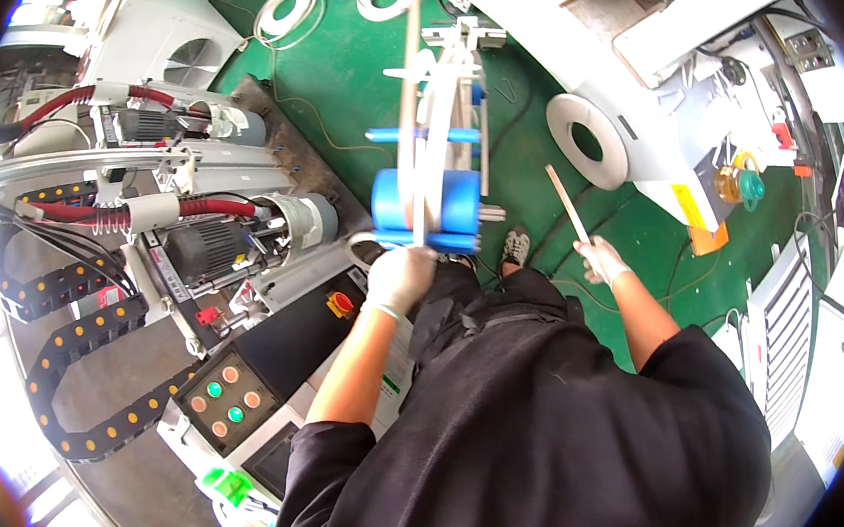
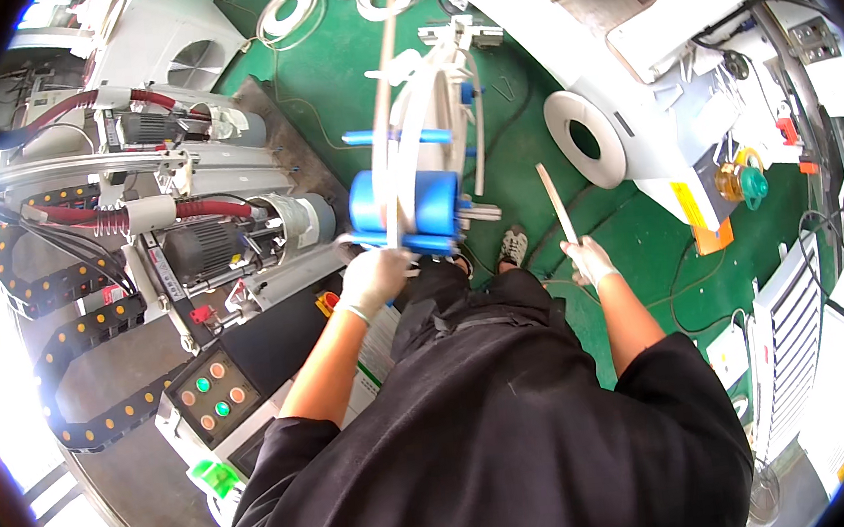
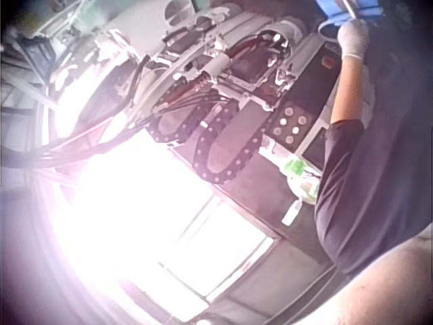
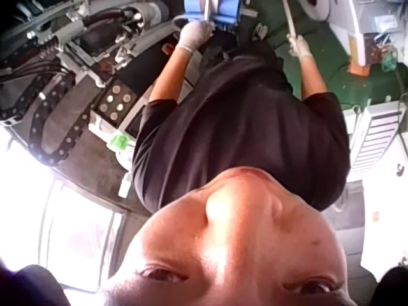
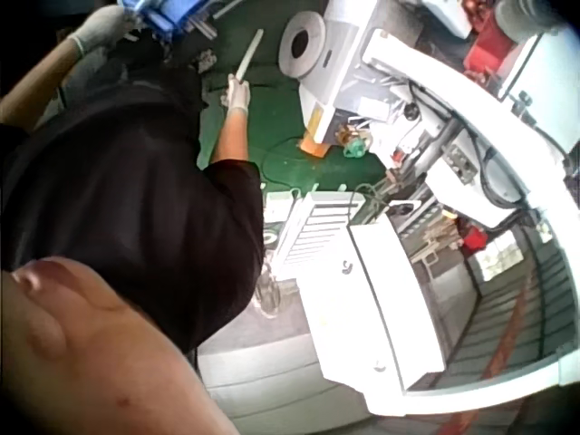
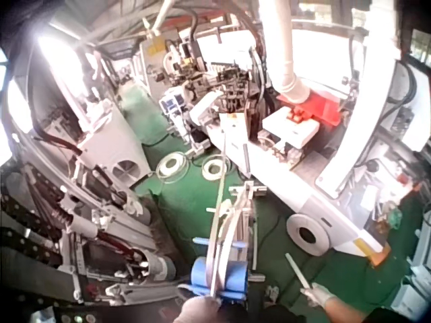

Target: The person applies edge banding to a wooden piece by hand and using a machine, smoothing the edges and ensuring it is properly attached.

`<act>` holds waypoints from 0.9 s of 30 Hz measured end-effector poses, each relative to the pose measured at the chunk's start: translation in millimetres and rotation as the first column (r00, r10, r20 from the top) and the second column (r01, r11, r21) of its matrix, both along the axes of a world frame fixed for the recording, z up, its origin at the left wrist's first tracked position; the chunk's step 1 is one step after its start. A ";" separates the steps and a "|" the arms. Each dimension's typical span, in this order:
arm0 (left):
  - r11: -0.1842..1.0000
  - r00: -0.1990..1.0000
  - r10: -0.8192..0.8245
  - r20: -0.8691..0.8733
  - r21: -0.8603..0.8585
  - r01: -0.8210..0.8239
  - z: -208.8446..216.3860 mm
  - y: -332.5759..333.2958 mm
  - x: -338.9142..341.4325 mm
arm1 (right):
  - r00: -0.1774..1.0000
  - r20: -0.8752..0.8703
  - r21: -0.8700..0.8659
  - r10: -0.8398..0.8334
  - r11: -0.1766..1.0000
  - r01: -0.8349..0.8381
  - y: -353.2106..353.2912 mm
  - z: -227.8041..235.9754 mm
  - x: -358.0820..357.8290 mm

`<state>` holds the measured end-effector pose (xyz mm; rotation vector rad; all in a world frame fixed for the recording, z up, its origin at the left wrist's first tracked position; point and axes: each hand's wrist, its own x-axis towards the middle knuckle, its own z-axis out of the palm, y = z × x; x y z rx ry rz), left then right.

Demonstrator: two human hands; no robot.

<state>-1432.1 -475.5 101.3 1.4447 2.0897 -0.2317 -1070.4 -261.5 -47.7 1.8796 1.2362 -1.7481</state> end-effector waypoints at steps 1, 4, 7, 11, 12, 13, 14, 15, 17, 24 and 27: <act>1.000 0.997 -0.029 0.074 0.007 0.028 1.0 10.0 9.3 | 0.998 -0.030 -0.060 -0.062 0.996 0.060 -3.8 -2.6 2.8; 0.986 0.951 -0.140 0.276 0.127 0.108 -10.5 24.2 36.1 | 1.000 -0.005 0.008 -0.002 1.000 0.002 -27.4 -24.2 17.4; 0.708 0.723 -0.653 0.227 0.521 0.476 -34.9 21.0 40.1 | 0.989 0.078 0.002 0.122 0.992 -0.122 -54.1 6.6 15.8; 0.575 0.460 -0.798 0.390 0.722 0.384 -78.0 23.0 15.5 | 0.957 0.194 0.157 0.216 0.956 -0.248 -102.9 -2.2 33.6; 0.786 0.530 -0.614 0.584 0.518 0.339 -79.6 19.5 2.9 | 0.953 0.205 0.165 0.222 0.952 -0.257 -115.3 1.7 33.2; 0.916 0.582 -0.398 0.710 0.272 0.295 -75.2 20.2 -16.7 | 0.843 0.199 0.274 0.499 0.798 -0.537 -125.6 -15.5 49.9; 0.922 0.660 -0.364 0.657 0.156 0.354 -76.0 23.3 -35.2 | 0.660 0.237 0.368 0.713 0.562 -0.740 -137.1 -47.2 82.9; 0.920 0.734 -0.330 0.593 0.029 0.390 -87.8 18.8 -56.1 | 0.412 0.297 0.430 0.861 0.265 -0.863 -151.3 -64.3 103.9; 0.879 0.735 -0.465 0.494 0.154 0.452 -130.4 -13.0 -112.0 | 0.515 0.241 0.217 0.823 0.472 -0.855 -155.6 -45.5 49.7; 0.310 -0.115 0.672 0.732 -0.418 -0.854 -85.3 -8.4 -182.6 | 0.901 0.077 -0.316 0.426 0.868 -0.384 -152.7 -49.8 -3.2; 0.260 -0.116 0.622 0.774 -0.345 -0.902 -120.2 8.9 -206.6 | 0.849 -0.016 -0.107 0.528 0.844 -0.526 -146.2 -51.2 -33.9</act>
